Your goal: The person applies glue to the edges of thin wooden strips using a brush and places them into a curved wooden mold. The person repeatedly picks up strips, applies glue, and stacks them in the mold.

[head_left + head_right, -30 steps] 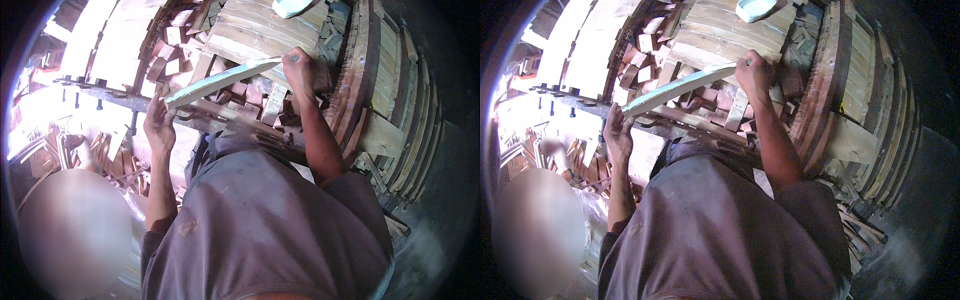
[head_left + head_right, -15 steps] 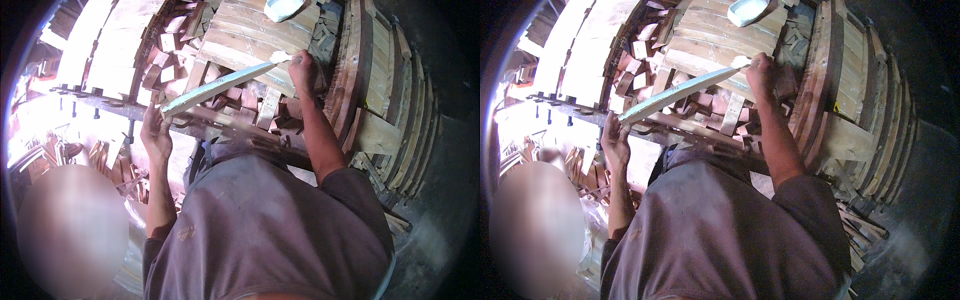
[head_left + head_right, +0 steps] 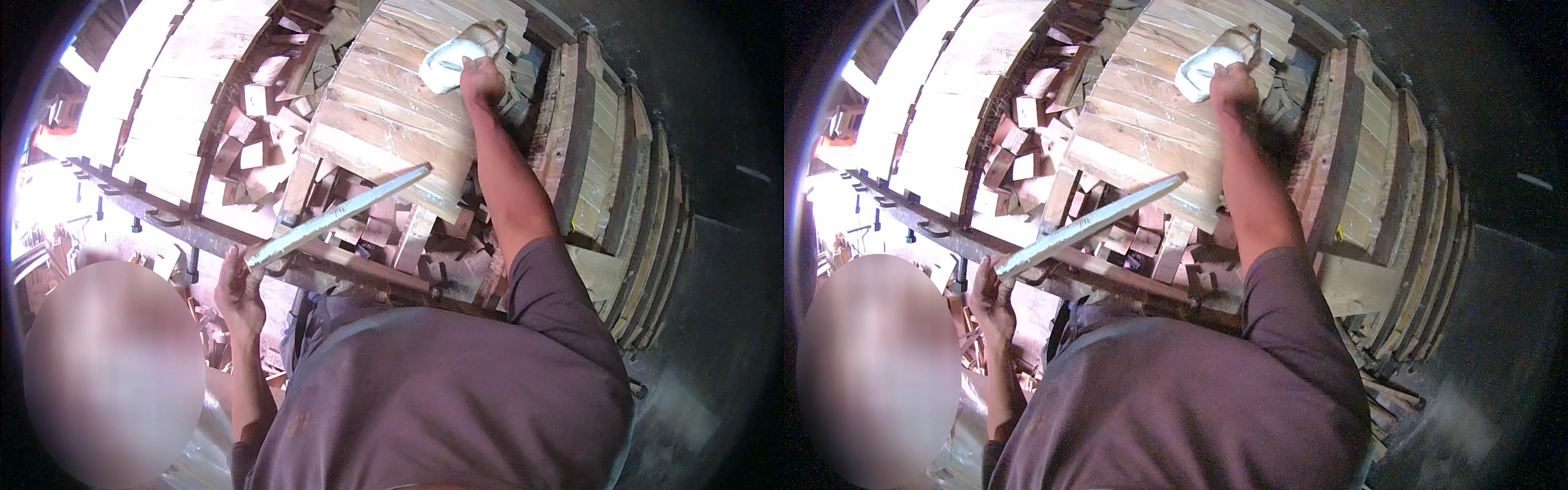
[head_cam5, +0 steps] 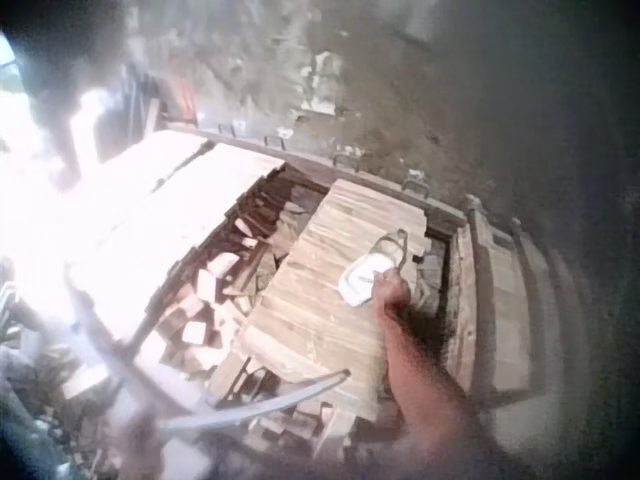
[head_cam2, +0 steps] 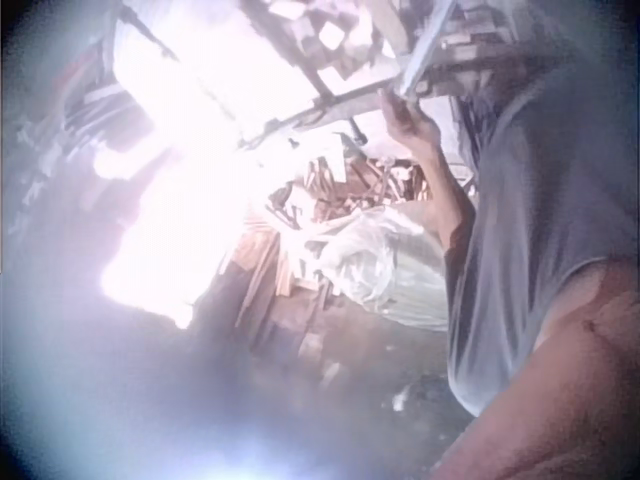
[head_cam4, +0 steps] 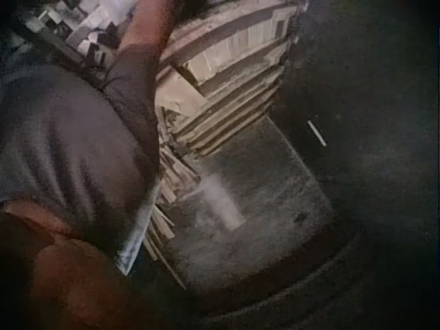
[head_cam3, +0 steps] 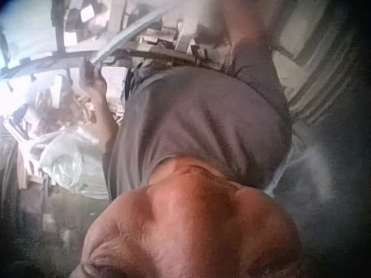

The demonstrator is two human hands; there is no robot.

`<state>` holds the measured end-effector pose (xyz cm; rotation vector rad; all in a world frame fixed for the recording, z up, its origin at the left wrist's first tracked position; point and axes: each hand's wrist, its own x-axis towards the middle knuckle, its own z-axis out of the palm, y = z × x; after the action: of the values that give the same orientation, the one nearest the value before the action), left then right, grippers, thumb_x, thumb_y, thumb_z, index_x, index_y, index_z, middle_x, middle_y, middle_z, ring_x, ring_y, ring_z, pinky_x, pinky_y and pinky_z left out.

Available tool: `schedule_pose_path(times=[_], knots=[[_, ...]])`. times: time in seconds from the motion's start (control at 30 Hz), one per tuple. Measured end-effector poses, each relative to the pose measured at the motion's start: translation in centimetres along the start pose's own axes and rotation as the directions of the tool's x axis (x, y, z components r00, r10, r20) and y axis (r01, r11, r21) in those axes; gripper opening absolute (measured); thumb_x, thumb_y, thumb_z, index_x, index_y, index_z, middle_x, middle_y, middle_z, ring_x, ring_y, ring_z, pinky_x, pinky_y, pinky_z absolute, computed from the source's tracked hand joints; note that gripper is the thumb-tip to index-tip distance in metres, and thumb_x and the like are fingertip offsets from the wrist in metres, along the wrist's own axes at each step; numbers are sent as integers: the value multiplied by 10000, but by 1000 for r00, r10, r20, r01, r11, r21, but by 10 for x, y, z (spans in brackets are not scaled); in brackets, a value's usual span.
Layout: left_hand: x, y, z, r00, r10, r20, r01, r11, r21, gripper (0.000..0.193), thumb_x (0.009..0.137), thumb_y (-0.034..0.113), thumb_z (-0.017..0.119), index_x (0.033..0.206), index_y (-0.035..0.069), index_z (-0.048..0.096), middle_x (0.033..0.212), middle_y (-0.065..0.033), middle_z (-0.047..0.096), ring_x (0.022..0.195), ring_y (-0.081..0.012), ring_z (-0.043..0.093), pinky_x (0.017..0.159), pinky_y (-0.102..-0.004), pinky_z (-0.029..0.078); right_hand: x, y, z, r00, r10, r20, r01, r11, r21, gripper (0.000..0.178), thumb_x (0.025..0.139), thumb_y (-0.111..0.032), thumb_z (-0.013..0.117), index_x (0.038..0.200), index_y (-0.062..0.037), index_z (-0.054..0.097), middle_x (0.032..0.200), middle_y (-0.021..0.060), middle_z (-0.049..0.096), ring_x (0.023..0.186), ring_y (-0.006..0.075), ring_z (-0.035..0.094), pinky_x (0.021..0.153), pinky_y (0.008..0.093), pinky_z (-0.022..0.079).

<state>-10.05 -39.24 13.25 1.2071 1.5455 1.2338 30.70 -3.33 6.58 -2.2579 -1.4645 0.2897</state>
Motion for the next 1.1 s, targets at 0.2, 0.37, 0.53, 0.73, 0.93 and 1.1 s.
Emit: schedule_pose_path(times=[0.2,0.37,0.53,0.73,0.93,1.1], knots=[[1,13,9,999,-51,-11,49,989,-138,486,904,-51,580,1364,22,441,1238,-193,594,1150,-274,575,991,-379,441,42,34,52,981,179,77,-185,979,87,439,804,-445,669,1002,-52,690,1032,226,671,1001,369,641,881,445,484],[3,14,-1,974,-219,-55,225,966,127,471,866,-50,615,1317,-76,480,1245,-177,586,1121,-241,571,981,-332,441,17,81,69,893,272,359,-435,312,845,264,825,-304,645,862,-42,655,720,68,588,645,188,570,577,351,464],[6,-3,-7,994,-90,-65,95,993,68,565,863,8,671,1365,-77,427,1288,-181,537,1146,-233,539,979,-358,442,-41,68,43,789,7,614,-566,-380,732,100,831,-164,611,871,-83,568,703,5,474,469,98,345,367,240,293],[27,-9,-18,1000,13,17,-15,994,106,534,880,-24,610,1380,-49,427,1326,-200,527,1185,-262,537,994,-378,457,-194,62,19,702,-151,696,-667,-481,569,72,876,-202,580,861,-134,560,605,14,524,371,100,379,380,297,309],[33,-2,-17,990,126,68,-132,986,102,488,878,-40,599,1347,-10,466,1277,-136,568,1138,-226,568,896,-333,520,-256,53,-41,783,67,619,-617,-52,786,216,898,-253,580,963,-61,654,721,1,570,551,110,491,532,216,431],[20,23,12,996,56,71,-56,998,5,596,869,-99,597,1412,-23,365,1220,-163,583,1105,-226,585,941,-336,490,-263,-3,-108,864,31,502,-500,155,852,122,870,-169,628,815,-60,621,639,-6,534,496,66,412,429,216,322]])
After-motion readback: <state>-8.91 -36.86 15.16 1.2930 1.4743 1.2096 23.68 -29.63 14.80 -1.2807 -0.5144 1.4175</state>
